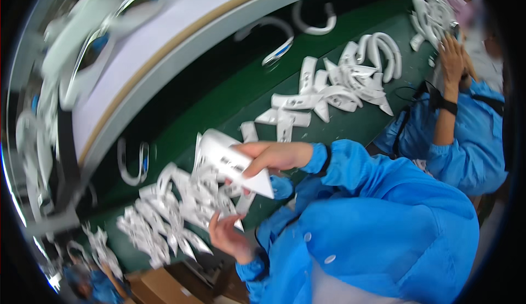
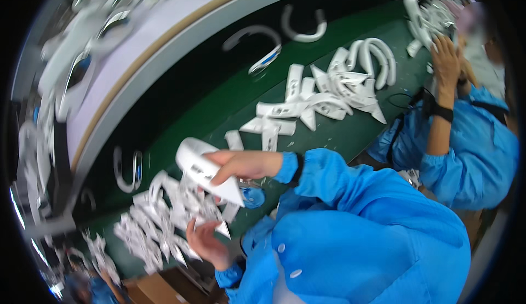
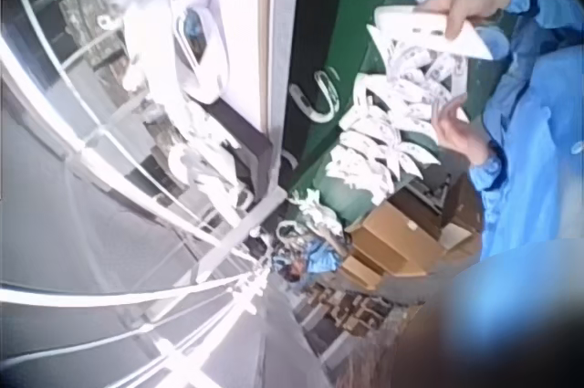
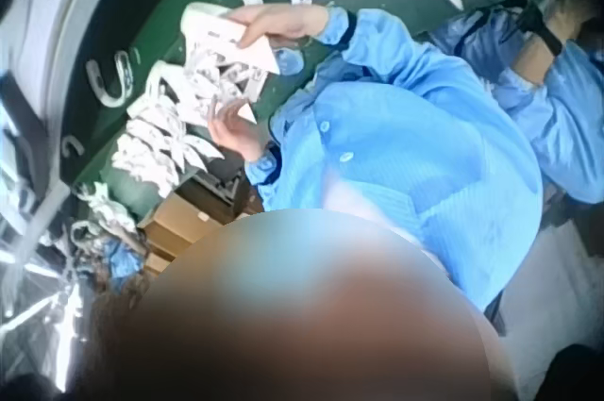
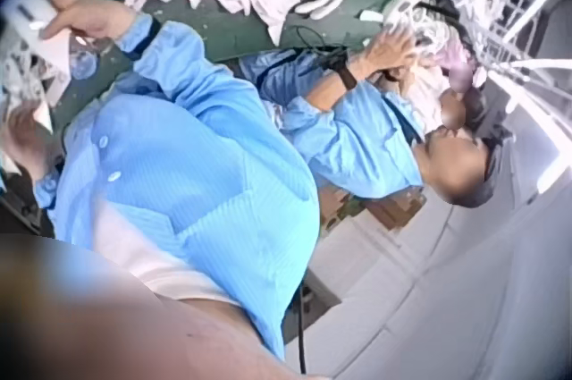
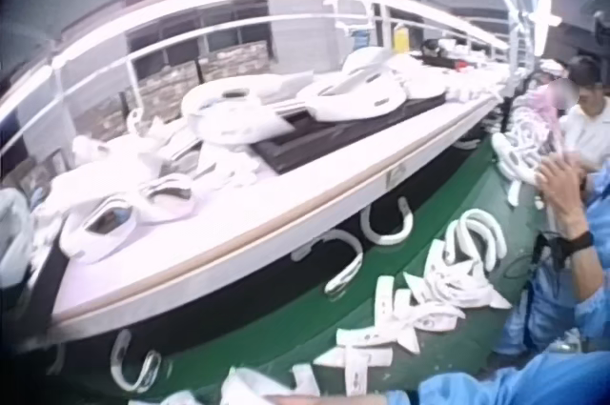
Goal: Assemble plastic casings and internal electronic components of a neck-worn electronic device on a production line.
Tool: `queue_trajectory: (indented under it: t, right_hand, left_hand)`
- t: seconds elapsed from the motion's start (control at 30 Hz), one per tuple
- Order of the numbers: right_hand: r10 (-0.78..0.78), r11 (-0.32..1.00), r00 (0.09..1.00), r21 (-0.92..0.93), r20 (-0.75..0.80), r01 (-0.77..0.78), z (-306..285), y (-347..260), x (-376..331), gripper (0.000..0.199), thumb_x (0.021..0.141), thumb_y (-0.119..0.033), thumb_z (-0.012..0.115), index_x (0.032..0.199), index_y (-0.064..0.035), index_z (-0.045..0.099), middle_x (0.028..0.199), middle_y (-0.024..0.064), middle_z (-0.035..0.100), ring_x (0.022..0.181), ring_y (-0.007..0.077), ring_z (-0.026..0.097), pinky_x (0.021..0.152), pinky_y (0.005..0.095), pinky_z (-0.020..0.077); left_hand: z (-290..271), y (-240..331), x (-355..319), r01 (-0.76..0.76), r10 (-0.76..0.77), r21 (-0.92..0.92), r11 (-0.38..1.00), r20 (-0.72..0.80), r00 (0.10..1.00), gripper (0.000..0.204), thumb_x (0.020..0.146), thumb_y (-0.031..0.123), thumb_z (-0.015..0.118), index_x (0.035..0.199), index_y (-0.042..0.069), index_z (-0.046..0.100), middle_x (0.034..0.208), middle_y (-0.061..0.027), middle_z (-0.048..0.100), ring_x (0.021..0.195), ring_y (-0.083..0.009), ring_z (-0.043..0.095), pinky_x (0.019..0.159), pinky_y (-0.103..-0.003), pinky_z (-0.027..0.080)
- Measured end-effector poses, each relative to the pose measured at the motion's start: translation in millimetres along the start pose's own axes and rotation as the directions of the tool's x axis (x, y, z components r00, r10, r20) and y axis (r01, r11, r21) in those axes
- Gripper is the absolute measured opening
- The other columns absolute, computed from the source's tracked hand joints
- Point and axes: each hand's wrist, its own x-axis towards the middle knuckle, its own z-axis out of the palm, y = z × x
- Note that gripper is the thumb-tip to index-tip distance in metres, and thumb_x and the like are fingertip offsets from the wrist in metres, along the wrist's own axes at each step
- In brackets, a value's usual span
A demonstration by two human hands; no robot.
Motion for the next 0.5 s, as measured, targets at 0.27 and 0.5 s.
queue_trajectory:
  t: [0.27,0.5]
  right_hand:
    - [-0.274,0.128,0.885,-0.926,-0.376,-0.354,-69.4,-52.4,121.1,0.053,0.070,-0.007,0.055,0.121,-0.0012,0.042,0.093,0.0222,0.062,0.084,0.0374,0.061,0.069,0.0436,0.0486]
    - [-0.491,-0.360,0.772,-0.714,-0.403,-0.601,-232.9,-34.7,146.5,0.028,0.068,-0.014,0.056,0.093,-0.0052,0.065,0.088,0.0177,0.064,0.080,0.0329,0.062,0.072,0.0447,0.0501]
  left_hand:
    - [-2.6,-21.9,22.6,0.102,-0.101,0.048,0.994,-0.016,0.995,0.033,0.091,0.029,0.039,0.102,0.001,0.052,0.066,-0.0114,0.059,0.059,-0.0202,0.058,0.061,-0.028,0.048]
    - [5.6,-37.0,19.1,0.307,-0.309,0.056,0.950,0.025,0.951,0.026,0.091,0.022,0.045,0.098,-0.002,0.053,0.067,-0.0122,0.062,0.061,-0.0179,0.059,0.063,-0.028,0.048]
